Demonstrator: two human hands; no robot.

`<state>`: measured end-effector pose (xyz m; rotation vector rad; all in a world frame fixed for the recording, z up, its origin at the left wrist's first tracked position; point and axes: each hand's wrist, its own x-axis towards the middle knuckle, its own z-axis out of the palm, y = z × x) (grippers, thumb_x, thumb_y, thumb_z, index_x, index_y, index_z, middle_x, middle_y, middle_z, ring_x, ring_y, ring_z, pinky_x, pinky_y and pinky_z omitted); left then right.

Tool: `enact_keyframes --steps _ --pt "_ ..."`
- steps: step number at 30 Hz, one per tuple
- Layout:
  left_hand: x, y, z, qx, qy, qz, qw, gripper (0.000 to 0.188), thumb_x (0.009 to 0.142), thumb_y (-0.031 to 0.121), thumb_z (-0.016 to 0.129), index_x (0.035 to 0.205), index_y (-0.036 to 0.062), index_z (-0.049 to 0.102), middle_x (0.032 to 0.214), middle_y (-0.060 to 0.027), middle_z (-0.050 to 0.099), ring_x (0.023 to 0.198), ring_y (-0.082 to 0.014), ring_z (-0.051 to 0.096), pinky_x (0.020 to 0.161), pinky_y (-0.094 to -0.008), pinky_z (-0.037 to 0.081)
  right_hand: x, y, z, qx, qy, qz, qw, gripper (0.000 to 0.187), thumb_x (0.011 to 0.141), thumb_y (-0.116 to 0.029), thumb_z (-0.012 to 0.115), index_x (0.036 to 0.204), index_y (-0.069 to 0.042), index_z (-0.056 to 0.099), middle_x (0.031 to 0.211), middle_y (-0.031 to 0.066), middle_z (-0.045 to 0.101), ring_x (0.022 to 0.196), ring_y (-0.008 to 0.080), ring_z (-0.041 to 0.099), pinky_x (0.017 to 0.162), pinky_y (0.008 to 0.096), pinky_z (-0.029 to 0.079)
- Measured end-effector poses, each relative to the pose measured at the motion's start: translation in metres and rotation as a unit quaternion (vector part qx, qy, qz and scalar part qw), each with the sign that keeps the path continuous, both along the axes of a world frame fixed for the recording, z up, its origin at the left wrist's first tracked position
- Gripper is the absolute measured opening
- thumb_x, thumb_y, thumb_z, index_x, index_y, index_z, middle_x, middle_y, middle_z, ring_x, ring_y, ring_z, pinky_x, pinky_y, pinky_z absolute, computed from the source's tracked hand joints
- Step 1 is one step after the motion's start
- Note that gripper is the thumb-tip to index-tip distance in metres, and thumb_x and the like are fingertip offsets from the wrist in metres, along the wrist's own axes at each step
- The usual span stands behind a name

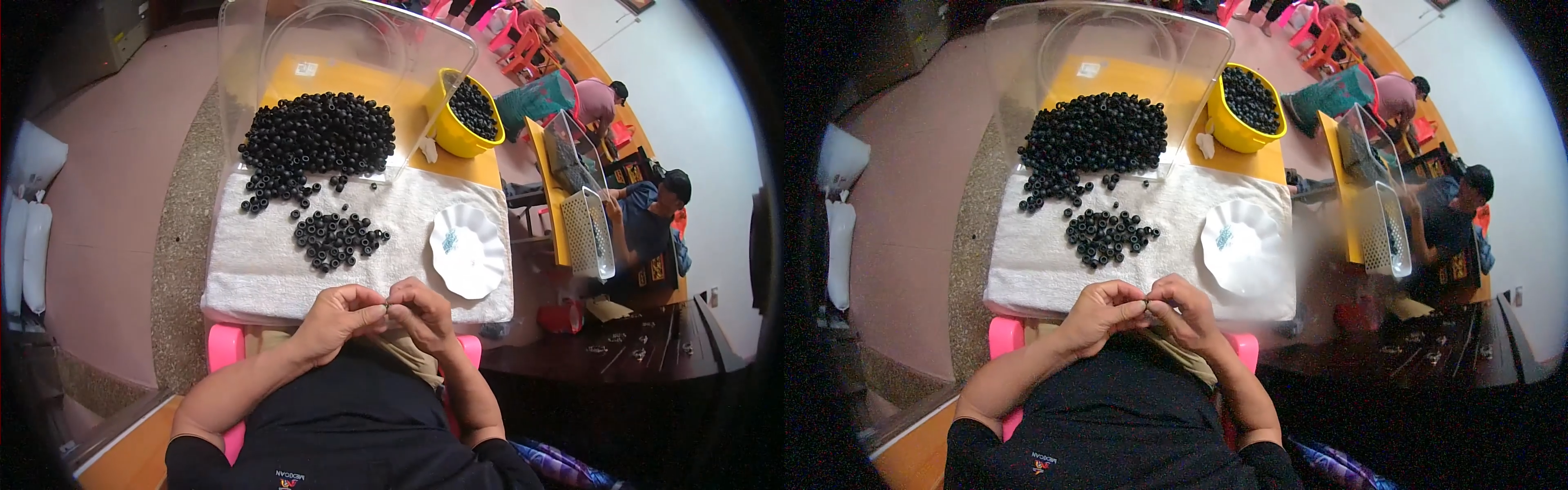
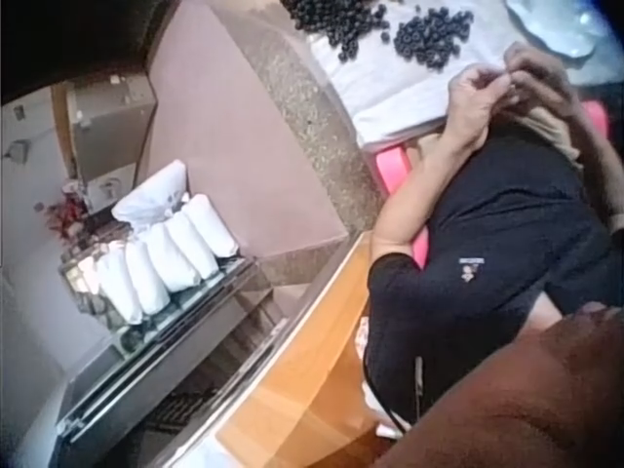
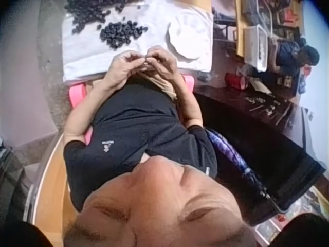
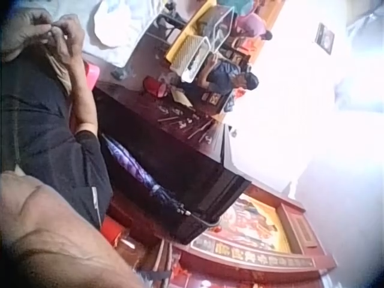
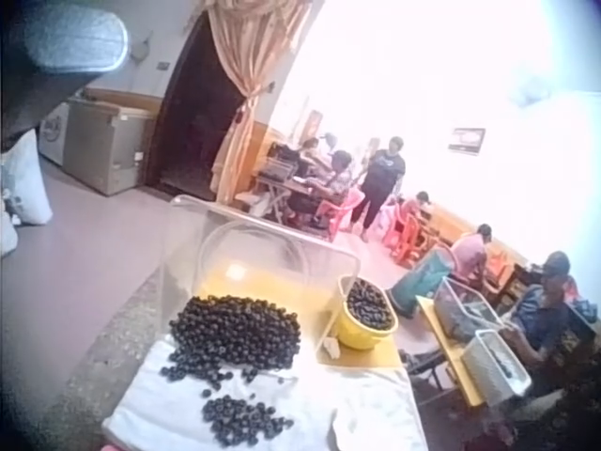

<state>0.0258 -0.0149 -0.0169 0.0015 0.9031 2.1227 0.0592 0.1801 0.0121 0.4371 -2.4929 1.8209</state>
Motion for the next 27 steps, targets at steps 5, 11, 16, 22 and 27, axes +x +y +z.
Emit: enact_keyframes --steps 5,11,16,22,27 --pt "-0.001 -0.001 -0.001 0.007 0.003 -0.005 1.000 0.014 0.091 0.005 0.065 0.103 0.0007 0.060 0.096 -0.0085 0.067 0.083 -0.0174 0.068 0.078 -0.0303 0.059 0.001 0.003 -0.002 -0.002 -0.012 0.012 1.000 0.004 0.089 0.001 0.063 0.093 0.003 0.062 0.094 0.0092 0.059 0.084 0.0124 0.058 0.073 0.0237 0.047" --pt "-0.004 -0.001 0.002 0.017 0.007 -0.027 0.999 0.015 0.091 0.005 0.065 0.102 0.0017 0.056 0.093 -0.0076 0.065 0.080 -0.0155 0.067 0.076 -0.0303 0.059 -0.001 0.007 -0.004 -0.040 -0.045 0.033 0.998 0.006 0.090 0.000 0.063 0.095 0.004 0.062 0.096 0.0090 0.059 0.084 0.0125 0.058 0.073 0.0232 0.047" --pt "-0.005 -0.001 0.003 0.017 0.004 -0.051 0.999 0.014 0.091 0.006 0.066 0.099 0.0022 0.056 0.091 -0.0065 0.064 0.080 -0.0141 0.066 0.077 -0.0310 0.059 -0.001 0.010 -0.004 -0.126 -0.144 0.048 0.980 0.005 0.091 -0.001 0.062 0.095 0.002 0.064 0.097 0.0046 0.059 0.082 0.0107 0.057 0.070 0.0236 0.046" --pt "-0.004 -0.003 0.004 0.024 -0.018 -0.051 0.998 0.013 0.090 0.006 0.066 0.098 0.0029 0.055 0.091 -0.0062 0.063 0.081 -0.0144 0.065 0.077 -0.0316 0.059 -0.001 0.007 -0.002 0.012 0.035 0.057 0.998 0.018 0.087 -0.002 0.068 0.104 -0.002 0.068 0.090 0.0100 0.064 0.077 0.0192 0.062 0.068 0.0289 0.048" --pt "-0.005 -0.004 0.003 0.035 -0.009 0.018 0.999 0.011 0.090 0.004 0.066 0.094 0.0034 0.056 0.090 -0.0051 0.063 0.082 -0.0146 0.065 0.077 -0.0318 0.058 0.005 -0.015 -0.001 0.042 0.123 -0.012 0.991 0.023 0.084 -0.002 0.070 0.107 -0.004 0.069 0.091 0.0112 0.064 0.079 0.0209 0.063 0.070 0.0294 0.049"
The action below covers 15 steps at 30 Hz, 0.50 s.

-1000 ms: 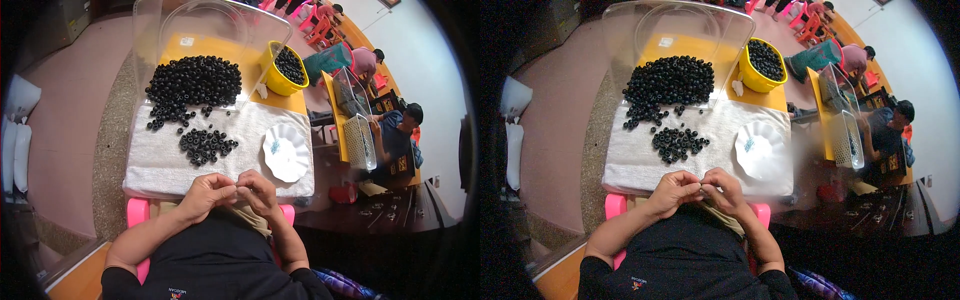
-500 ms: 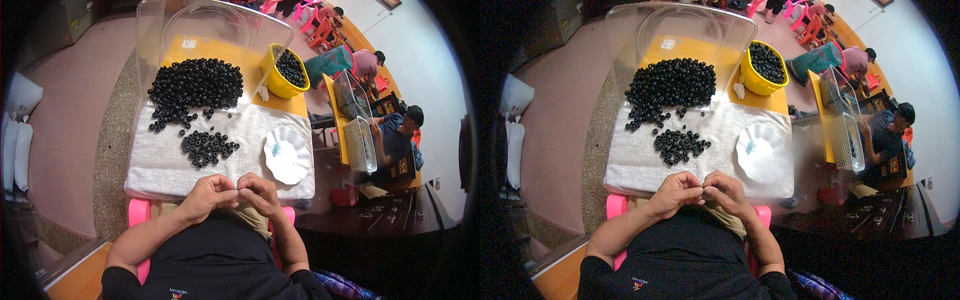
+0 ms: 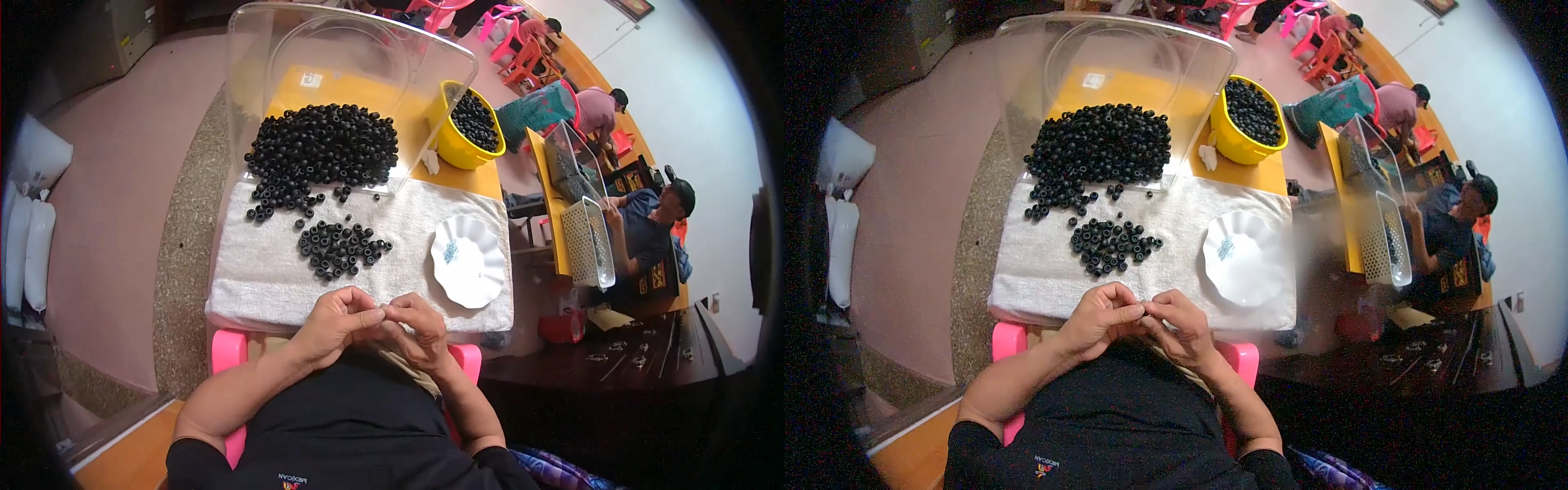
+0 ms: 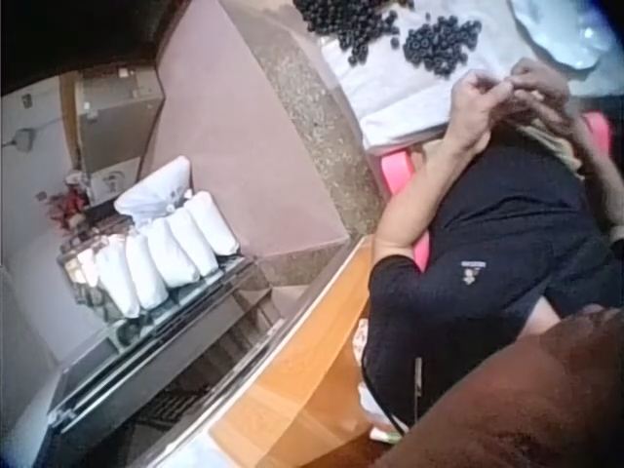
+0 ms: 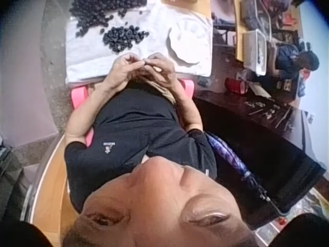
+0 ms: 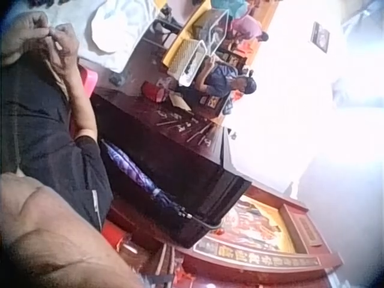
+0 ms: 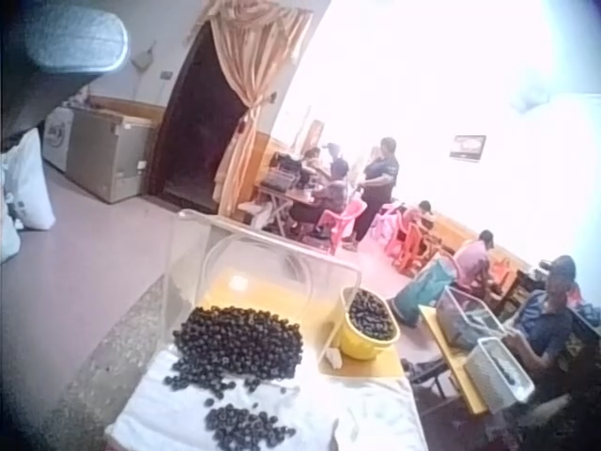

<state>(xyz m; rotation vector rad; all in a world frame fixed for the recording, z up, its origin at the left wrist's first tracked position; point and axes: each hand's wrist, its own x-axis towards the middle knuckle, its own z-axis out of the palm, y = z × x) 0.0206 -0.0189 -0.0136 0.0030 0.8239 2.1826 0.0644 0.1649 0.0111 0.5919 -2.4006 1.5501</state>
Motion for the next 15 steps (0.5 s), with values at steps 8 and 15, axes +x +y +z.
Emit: enact_keyframes --steps 8,15 --pt "-0.001 0.001 0.000 -0.011 0.006 0.028 1.000 0.011 0.089 0.003 0.067 0.095 0.0032 0.058 0.090 -0.0047 0.063 0.080 -0.0132 0.065 0.075 -0.0298 0.059 -0.022 0.018 0.019 0.031 -0.127 0.054 0.990 0.015 0.086 -0.002 0.068 0.100 0.001 0.068 0.087 0.0118 0.065 0.078 0.0190 0.063 0.070 0.0287 0.049" --pt "0.000 0.002 -0.005 -0.020 0.016 0.033 0.999 0.010 0.089 0.002 0.067 0.096 0.0019 0.061 0.090 -0.0052 0.064 0.078 -0.0131 0.066 0.074 -0.0276 0.059 -0.093 0.025 0.019 0.135 -0.044 -0.091 0.986 0.014 0.082 -0.001 0.070 0.096 -0.001 0.070 0.081 0.0078 0.065 0.072 0.0138 0.061 0.065 0.0260 0.048"
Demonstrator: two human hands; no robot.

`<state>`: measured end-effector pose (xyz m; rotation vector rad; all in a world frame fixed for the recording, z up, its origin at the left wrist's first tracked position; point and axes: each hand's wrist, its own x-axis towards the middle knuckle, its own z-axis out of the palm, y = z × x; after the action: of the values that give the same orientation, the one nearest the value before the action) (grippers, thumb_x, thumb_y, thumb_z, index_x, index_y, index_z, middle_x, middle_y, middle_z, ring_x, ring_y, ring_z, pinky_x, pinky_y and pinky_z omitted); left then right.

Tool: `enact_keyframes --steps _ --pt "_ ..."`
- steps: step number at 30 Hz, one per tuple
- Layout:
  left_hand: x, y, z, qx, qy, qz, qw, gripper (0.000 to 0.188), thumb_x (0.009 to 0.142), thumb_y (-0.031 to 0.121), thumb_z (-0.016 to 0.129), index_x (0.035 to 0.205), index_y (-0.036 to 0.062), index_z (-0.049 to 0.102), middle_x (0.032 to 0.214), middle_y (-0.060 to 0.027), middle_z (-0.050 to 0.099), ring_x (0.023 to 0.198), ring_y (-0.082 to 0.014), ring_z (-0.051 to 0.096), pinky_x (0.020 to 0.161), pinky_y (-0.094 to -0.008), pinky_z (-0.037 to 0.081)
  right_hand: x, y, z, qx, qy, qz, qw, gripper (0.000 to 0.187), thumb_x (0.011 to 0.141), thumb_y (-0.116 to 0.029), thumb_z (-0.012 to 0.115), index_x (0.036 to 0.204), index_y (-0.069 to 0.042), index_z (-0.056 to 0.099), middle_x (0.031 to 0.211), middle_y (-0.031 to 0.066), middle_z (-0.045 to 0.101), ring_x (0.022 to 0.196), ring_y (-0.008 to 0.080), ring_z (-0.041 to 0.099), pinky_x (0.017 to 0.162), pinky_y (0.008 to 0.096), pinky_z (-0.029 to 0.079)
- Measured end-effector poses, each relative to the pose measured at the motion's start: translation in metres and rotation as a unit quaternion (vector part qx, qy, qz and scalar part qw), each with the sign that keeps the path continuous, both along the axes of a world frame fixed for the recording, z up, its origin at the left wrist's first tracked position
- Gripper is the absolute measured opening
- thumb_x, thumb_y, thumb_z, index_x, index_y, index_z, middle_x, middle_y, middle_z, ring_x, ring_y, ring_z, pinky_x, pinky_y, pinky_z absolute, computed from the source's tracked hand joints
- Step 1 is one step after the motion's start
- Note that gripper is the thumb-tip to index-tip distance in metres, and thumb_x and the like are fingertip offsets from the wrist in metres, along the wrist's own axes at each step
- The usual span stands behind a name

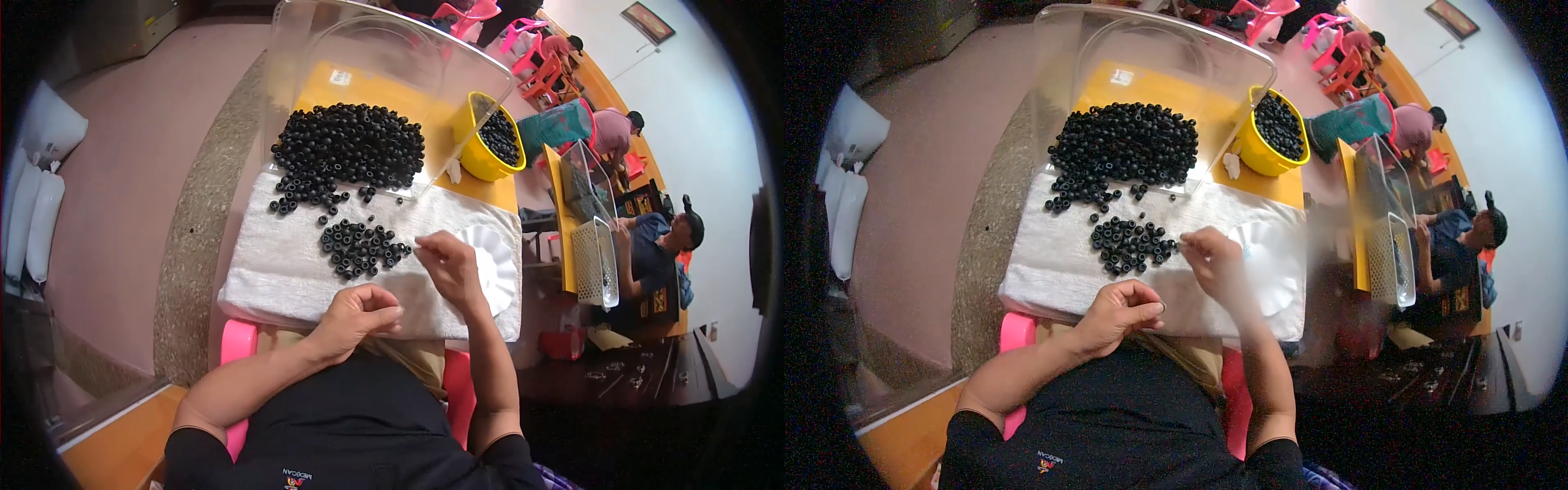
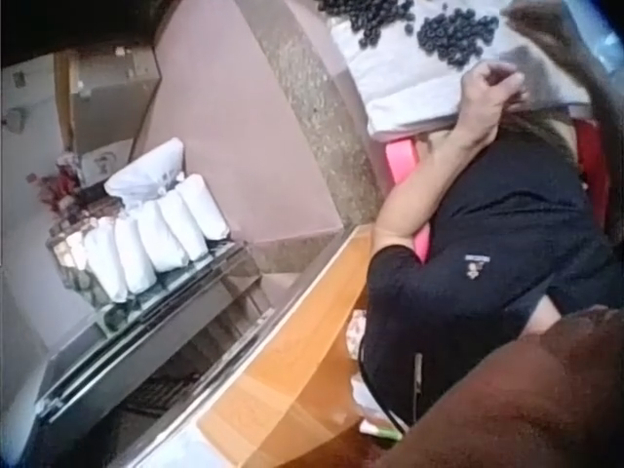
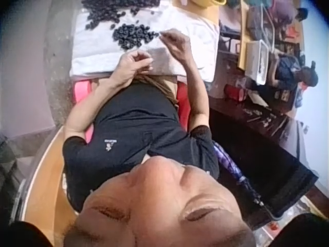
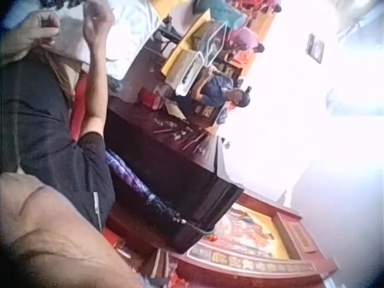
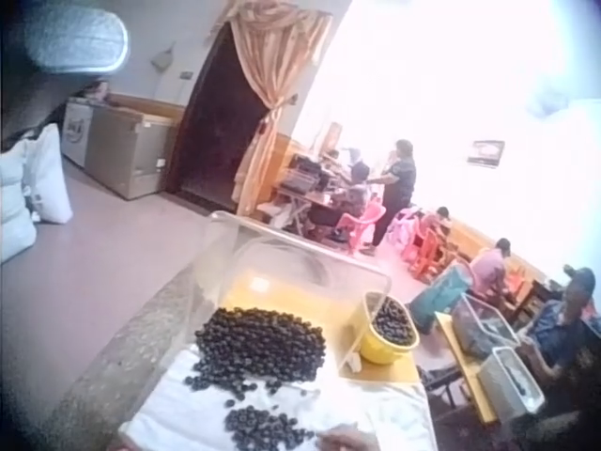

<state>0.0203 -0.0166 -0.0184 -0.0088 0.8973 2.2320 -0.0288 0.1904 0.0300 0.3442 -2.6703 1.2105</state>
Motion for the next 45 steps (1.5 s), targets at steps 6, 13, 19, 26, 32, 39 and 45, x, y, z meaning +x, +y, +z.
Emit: enact_keyframes --steps 6,13,19,26,32,39,45 --pt "-0.001 0.000 0.001 -0.007 0.027 0.000 1.000 0.008 0.088 0.002 0.067 0.095 0.0015 0.062 0.087 -0.0055 0.066 0.076 -0.0128 0.066 0.072 -0.0255 0.057 -0.054 -0.016 -0.013 0.211 0.134 -0.007 0.968 0.012 0.086 -0.005 0.061 0.097 -0.003 0.067 0.093 0.0144 0.065 0.077 0.0326 0.065 0.069 0.0378 0.052" --pt "-0.003 -0.001 0.002 0.004 0.033 0.007 0.999 0.009 0.087 0.001 0.068 0.094 0.0008 0.062 0.087 -0.0058 0.065 0.076 -0.0132 0.066 0.072 -0.0262 0.058 -0.088 -0.030 -0.029 0.407 0.039 -0.039 0.912 0.011 0.087 -0.008 0.054 0.090 -0.002 0.063 0.096 0.0163 0.062 0.086 0.0351 0.063 0.075 0.0439 0.051" --pt "-0.005 -0.003 0.005 -0.006 0.036 0.009 0.999 0.009 0.087 0.000 0.068 0.094 0.0004 0.061 0.088 -0.0059 0.064 0.078 -0.0129 0.065 0.073 -0.0266 0.058 -0.085 -0.024 -0.025 0.400 -0.003 -0.005 0.917 0.011 0.079 -0.005 0.057 0.088 -0.004 0.064 0.100 0.0149 0.061 0.096 0.0327 0.059 0.080 0.0416 0.052" --pt "-0.004 -0.002 0.001 -0.013 0.037 0.009 0.999 0.010 0.087 0.001 0.069 0.093 0.0009 0.061 0.088 -0.0057 0.064 0.077 -0.0127 0.065 0.073 -0.0268 0.058 -0.069 -0.009 -0.021 0.380 -0.012 0.027 0.925 0.015 0.079 -0.003 0.057 0.093 -0.005 0.064 0.099 0.0131 0.061 0.098 0.0322 0.057 0.083 0.0405 0.050" --pt "-0.002 -0.001 0.002 -0.025 0.044 0.009 0.999 0.010 0.087 0.002 0.069 0.093 0.0007 0.061 0.087 -0.0059 0.064 0.077 -0.0125 0.065 0.073 -0.0269 0.058 -0.063 -0.001 -0.020 0.330 0.001 0.027 0.943 0.013 0.083 -0.004 0.059 0.094 -0.004 0.067 0.092 0.0147 0.063 0.093 0.0328 0.059 0.085 0.0394 0.047" --pt "-0.003 -0.001 0.000 -0.024 0.049 0.014 0.998 0.010 0.087 0.002 0.069 0.093 0.0007 0.061 0.087 -0.0058 0.064 0.077 -0.0126 0.065 0.072 -0.0265 0.058 -0.048 0.005 -0.020 0.171 0.033 0.038 0.984 0.013 0.085 -0.004 0.062 0.098 -0.004 0.066 0.092 0.0132 0.063 0.088 0.0303 0.062 0.077 0.0359 0.050" --pt "-0.003 -0.003 0.001 -0.035 0.051 0.023 0.998 0.012 0.087 0.002 0.068 0.097 0.0010 0.062 0.090 -0.0058 0.065 0.078 -0.0127 0.065 0.073 -0.0268 0.058 -0.009 -0.009 0.000 -0.044 -0.039 0.063 0.996 0.009 0.086 0.002 0.064 0.095 0.000 0.065 0.091 0.0069 0.063 0.082 0.0159 0.061 0.074 0.0266 0.048"
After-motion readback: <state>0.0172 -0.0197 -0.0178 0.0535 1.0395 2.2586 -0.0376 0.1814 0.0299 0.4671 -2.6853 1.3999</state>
